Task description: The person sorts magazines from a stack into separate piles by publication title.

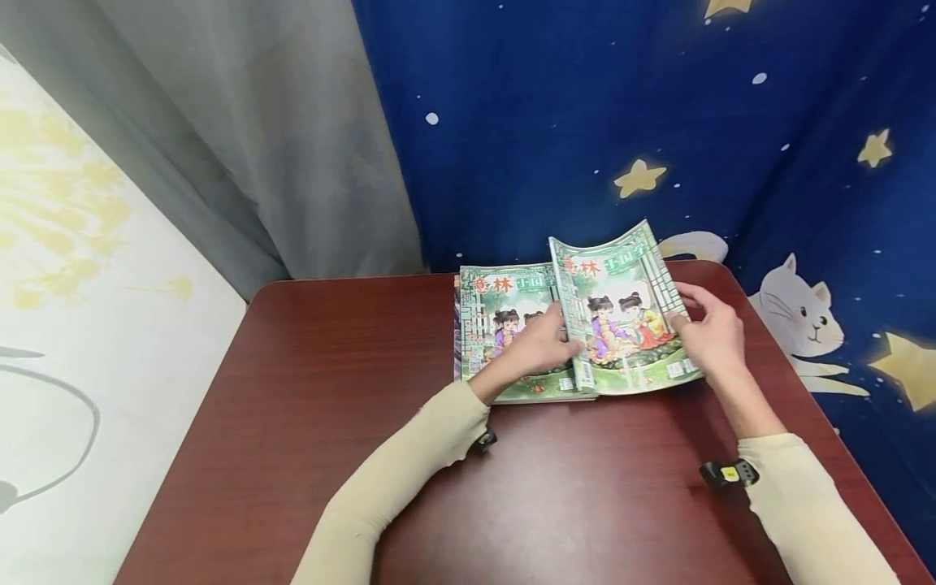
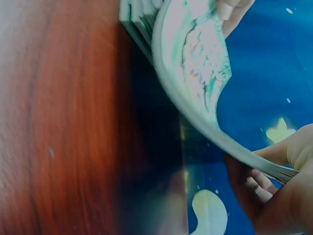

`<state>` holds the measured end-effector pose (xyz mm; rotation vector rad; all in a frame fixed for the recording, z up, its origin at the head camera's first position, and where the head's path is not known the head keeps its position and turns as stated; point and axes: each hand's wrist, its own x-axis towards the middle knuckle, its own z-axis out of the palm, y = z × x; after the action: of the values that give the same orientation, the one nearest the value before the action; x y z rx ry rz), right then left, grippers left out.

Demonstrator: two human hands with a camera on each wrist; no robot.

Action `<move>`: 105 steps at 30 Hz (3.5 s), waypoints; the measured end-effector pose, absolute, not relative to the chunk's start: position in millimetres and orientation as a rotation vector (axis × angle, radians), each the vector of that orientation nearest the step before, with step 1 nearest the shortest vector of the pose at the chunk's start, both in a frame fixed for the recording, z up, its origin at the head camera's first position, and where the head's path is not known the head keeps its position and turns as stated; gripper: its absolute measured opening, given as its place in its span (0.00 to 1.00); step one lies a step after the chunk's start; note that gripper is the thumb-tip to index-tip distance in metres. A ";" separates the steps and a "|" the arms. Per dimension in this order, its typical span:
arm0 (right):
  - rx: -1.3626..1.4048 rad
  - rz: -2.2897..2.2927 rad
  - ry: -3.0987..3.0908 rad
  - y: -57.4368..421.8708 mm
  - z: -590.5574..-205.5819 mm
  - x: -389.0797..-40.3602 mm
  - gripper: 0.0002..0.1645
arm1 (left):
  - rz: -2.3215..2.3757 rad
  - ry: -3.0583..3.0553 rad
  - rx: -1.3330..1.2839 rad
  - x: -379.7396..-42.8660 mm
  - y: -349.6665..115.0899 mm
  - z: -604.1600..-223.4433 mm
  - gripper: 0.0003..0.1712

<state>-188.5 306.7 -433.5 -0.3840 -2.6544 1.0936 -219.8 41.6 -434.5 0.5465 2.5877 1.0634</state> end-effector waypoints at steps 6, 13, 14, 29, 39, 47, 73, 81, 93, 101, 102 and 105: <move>-0.448 1.053 -2.628 325.2 -433.9 -187.8 0.31 | 0.753 2.637 0.675 -219.6 77.9 -434.0 0.57; -0.467 0.991 -2.638 339.3 -439.9 -188.8 0.31 | 0.554 2.753 0.682 -225.8 97.4 -439.0 0.52; -0.466 0.975 -2.647 340.2 -441.4 -189.3 0.30 | 0.517 2.763 0.678 -226.1 99.5 -439.8 0.51; -0.485 0.913 -2.766 351.9 -460.4 -204.4 0.31 | -0.014 2.836 0.728 -215.4 120.4 -444.1 0.10; -0.499 0.889 -2.863 367.8 -476.1 -209.3 0.33 | -0.200 2.816 0.752 -221.7 122.1 -458.4 0.10; -0.399 0.800 -2.948 374.4 -485.6 -205.8 0.32 | -0.208 2.827 0.736 -220.5 123.4 -461.5 0.12; -0.086 1.084 -2.864 276.6 -458.9 -184.3 0.35 | 0.385 2.667 0.903 -222.3 89.6 -465.6 0.46; -0.027 1.483 -2.723 226.6 -453.7 -170.8 0.32 | 0.739 2.567 1.087 -209.5 52.0 -456.7 0.41; 0.012 1.549 -2.624 194.9 -464.4 -171.8 0.26 | 1.050 2.813 0.681 -215.9 -28.5 -442.2 0.38; 0.074 1.212 -2.844 194.4 -469.1 -173.2 0.36 | 1.179 2.940 0.212 -226.7 -88.1 -451.7 0.41; 0.073 1.215 -2.864 194.5 -469.3 -174.3 0.38 | 1.178 2.937 0.170 -227.2 -92.2 -453.6 0.41; 0.059 1.247 -2.903 195.2 -471.9 -178.7 0.43 | 1.166 2.908 0.106 -227.1 -100.7 -458.3 0.41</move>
<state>-178.7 195.2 -471.9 0.0590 -2.9034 1.2473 -227.1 -100.7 -458.3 0.1057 2.9083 1.1662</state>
